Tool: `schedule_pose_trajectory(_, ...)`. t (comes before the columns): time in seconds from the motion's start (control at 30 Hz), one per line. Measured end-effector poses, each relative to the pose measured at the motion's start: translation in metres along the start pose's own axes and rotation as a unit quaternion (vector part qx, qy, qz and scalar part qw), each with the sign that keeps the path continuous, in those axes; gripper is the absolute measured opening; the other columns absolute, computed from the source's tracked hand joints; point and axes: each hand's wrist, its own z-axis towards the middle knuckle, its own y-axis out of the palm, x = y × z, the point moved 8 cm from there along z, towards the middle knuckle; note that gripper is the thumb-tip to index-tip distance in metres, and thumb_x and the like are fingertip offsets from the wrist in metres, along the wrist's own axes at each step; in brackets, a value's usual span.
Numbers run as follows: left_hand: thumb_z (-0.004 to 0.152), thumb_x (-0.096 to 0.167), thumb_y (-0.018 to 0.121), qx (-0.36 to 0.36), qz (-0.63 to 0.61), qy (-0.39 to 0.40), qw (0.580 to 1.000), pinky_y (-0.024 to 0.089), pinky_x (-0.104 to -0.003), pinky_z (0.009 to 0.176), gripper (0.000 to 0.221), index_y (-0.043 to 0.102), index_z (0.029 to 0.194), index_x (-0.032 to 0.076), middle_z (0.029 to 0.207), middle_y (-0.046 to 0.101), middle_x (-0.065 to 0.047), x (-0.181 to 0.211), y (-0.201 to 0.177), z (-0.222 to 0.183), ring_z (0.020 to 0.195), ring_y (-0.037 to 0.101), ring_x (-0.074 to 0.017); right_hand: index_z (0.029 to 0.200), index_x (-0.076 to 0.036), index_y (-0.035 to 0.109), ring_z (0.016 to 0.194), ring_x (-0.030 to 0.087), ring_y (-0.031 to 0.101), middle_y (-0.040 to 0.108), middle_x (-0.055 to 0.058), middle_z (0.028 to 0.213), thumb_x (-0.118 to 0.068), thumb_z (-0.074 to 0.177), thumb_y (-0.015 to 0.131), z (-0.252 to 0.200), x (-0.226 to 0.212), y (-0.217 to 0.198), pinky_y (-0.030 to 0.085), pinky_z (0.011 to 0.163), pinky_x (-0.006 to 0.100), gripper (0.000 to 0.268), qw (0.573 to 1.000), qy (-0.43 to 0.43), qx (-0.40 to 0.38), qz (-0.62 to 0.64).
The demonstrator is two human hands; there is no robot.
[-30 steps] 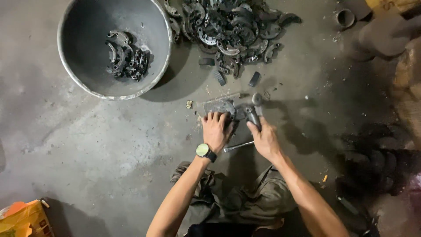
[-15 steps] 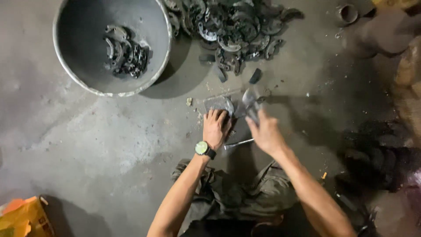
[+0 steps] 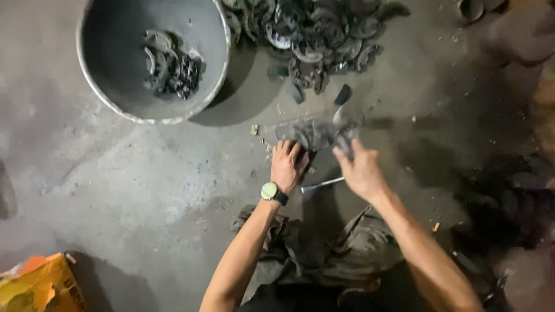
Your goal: The recorder is cleaning and sorting used brake shoe components on a workshop floor using a hammer and a metal block.
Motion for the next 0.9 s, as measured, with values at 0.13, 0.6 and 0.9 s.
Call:
schedule_pose_trajectory(0.13, 0.092, 0.020, 0.073, 0.009, -0.003, -0.002, 1.000, 0.045, -0.044, 0.091, 0.032, 0.069, 0.119, 0.003, 0.114, 0.063, -0.013, 0.003, -0.008, 0.001, 0.105, 0.056, -0.0340, 0.114, 0.002, 0.058, 0.054, 0.017, 0.062, 0.066, 0.010, 0.079, -0.023, 0.106, 0.060, -0.013, -0.064, -0.056, 0.050, 0.043, 0.030, 0.026, 0.992, -0.030, 0.086, 0.084)
schedule_pose_trajectory(0.6, 0.089, 0.016, 0.074, 0.008, -0.041, -0.019, 0.999, 0.047, -0.043, 0.095, 0.033, 0.067, 0.119, 0.003, 0.118, 0.063, -0.015, -0.006, -0.014, 0.002, 0.109, 0.056, -0.0355, 0.123, 0.009, 0.065, 0.098, 0.045, 0.066, 0.067, 0.029, 0.106, -0.014, 0.100, 0.076, 0.027, 0.153, -0.044, 0.051, 0.086, 0.053, 0.035, 0.959, 0.003, 0.263, -0.105)
schedule_pose_trajectory(0.9, 0.074, 0.000, 0.070, -0.079, 0.030, 0.003, 0.996, 0.045, -0.046, 0.104, 0.056, 0.062, 0.130, 0.000, 0.124, 0.058, -0.021, -0.063, -0.106, 0.050, 0.117, 0.053, -0.0406, 0.114, 0.008, 0.067, 0.115, 0.049, 0.054, 0.058, 0.031, 0.121, -0.011, 0.090, 0.084, 0.023, 0.206, -0.052, 0.042, 0.098, 0.057, 0.035, 0.944, 0.044, 0.264, -0.192)
